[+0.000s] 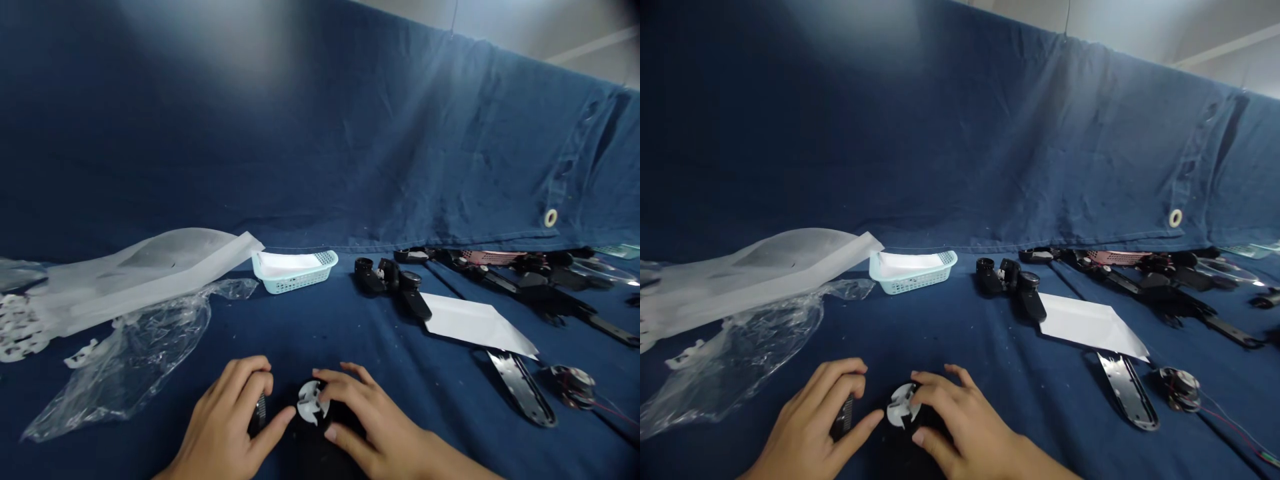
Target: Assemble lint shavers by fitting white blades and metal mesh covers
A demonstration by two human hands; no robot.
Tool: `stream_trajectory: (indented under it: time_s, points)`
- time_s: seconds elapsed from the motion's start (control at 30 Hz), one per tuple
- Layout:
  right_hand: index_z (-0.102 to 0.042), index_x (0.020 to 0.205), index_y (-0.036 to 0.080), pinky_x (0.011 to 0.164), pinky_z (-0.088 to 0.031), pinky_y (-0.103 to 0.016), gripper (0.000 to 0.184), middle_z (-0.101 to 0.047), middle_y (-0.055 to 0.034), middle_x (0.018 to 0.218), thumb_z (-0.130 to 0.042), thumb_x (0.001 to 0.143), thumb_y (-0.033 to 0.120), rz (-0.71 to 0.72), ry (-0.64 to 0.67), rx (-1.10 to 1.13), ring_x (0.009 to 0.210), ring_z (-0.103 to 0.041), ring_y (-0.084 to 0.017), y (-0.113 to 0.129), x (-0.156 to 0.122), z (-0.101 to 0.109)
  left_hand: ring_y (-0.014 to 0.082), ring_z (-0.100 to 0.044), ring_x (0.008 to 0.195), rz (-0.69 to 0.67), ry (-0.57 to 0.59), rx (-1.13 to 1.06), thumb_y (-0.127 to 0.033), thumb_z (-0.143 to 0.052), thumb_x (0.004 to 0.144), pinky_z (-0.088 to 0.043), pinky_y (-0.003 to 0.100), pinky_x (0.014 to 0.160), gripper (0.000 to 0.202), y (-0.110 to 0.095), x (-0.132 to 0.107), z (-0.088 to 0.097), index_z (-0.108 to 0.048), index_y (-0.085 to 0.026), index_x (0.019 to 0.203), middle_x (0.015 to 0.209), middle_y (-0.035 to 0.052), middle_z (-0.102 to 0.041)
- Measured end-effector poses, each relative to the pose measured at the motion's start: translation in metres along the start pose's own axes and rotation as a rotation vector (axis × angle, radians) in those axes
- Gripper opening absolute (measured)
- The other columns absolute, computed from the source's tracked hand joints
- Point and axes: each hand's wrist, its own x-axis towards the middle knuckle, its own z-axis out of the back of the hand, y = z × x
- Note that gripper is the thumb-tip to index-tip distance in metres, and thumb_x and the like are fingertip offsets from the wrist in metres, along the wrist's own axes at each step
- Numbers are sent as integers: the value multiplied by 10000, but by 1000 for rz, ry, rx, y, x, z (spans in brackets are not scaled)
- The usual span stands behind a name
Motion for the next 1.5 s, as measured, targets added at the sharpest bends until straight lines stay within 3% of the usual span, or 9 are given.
stream_trajectory:
  time_s: [0.23, 0.4, 0.57, 0.7, 0.87, 1.13, 1.27, 1.37, 1.5]
  points:
    - [-473, 1274, 290, 1178, -253, -545, 357, -588, -79, 1409, -538, 933, 204, 47, -2, -64, 1392, -443, -224, -3, -3, 3, 264, -596, 940, 52, 43, 25, -446, -531, 925, -510, 395, 742, 224, 4, 1, -1, -462, -234, 915, 1036, 64, -570]
    - [-457, 1272, 301, 1176, -247, -547, 376, -597, -70, 1383, -560, 928, 190, -4, -68, -22, 1378, -454, -216, -15, -5, 4, 243, -624, 846, 100, 97, 121, -377, -566, 868, -540, 375, 666, 226, 10, 3, -6, -426, -231, 970, 1009, 63, -542]
    - [-455, 1309, 283, 1131, -340, -516, 434, -592, -93, 1389, -608, 907, 226, -57, -160, 75, 1327, -507, -239, -22, -2, 4, 251, -620, 859, 128, 32, 174, -253, -517, 828, -544, 376, 668, 156, 13, 3, -8, -446, -231, 965, 970, 53, -548]
    - [-525, 1264, 276, 1120, -363, -506, 412, -638, -80, 1329, -662, 877, 242, -49, -163, 131, 1303, -527, -250, -21, 1, 6, 258, -630, 914, 143, -47, 171, -296, -518, 858, -558, 384, 717, 117, 16, 3, -10, -450, -242, 937, 1003, 56, -542]
    - [-557, 1180, 245, 990, -509, -411, 344, -623, -97, 1323, -682, 860, 244, -77, -193, 161, 1260, -540, -238, -21, 0, 8, 212, -657, 876, 147, -69, 135, -329, -512, 900, -559, 331, 695, 124, 18, 2, -13, -441, -245, 843, 1056, 54, -530]
    - [-571, 1122, 258, 1090, -397, -463, 263, -657, -76, 1301, -665, 878, 225, -49, -176, 157, 1294, -537, -246, -19, -1, 7, 236, -671, 968, 100, -19, 74, -338, -529, 937, -550, 368, 765, 259, 22, 2, -14, -439, -228, 721, 1094, 69, -592]
    - [-580, 1123, 258, 1148, -325, -514, 256, -652, -86, 1320, -668, 882, 251, -72, -152, 180, 1320, -524, -254, -16, 2, 6, 280, -637, 1055, 75, -14, 50, -335, -570, 926, -512, 419, 836, 320, 23, 4, -11, -408, -230, 671, 923, 47, -638]
    - [-584, 1123, 256, 1168, -286, -544, 232, -627, -95, 1357, -640, 899, 239, -78, -123, 182, 1336, -510, -251, -14, 2, 6, 253, -661, 920, 91, -10, 25, -350, -579, 925, -512, 383, 765, 291, 24, 4, -9, -415, -237, 712, 788, 10, -610]
    - [-578, 1148, 267, 1174, -284, -545, 226, -570, -86, 1425, -574, 932, 200, -87, -55, 138, 1381, -458, -239, -9, 1, 7, 194, -650, 728, 139, -9, -16, -381, -505, 959, -525, 330, 659, 151, 24, 0, -8, -486, -231, 959, 849, 15, -604]
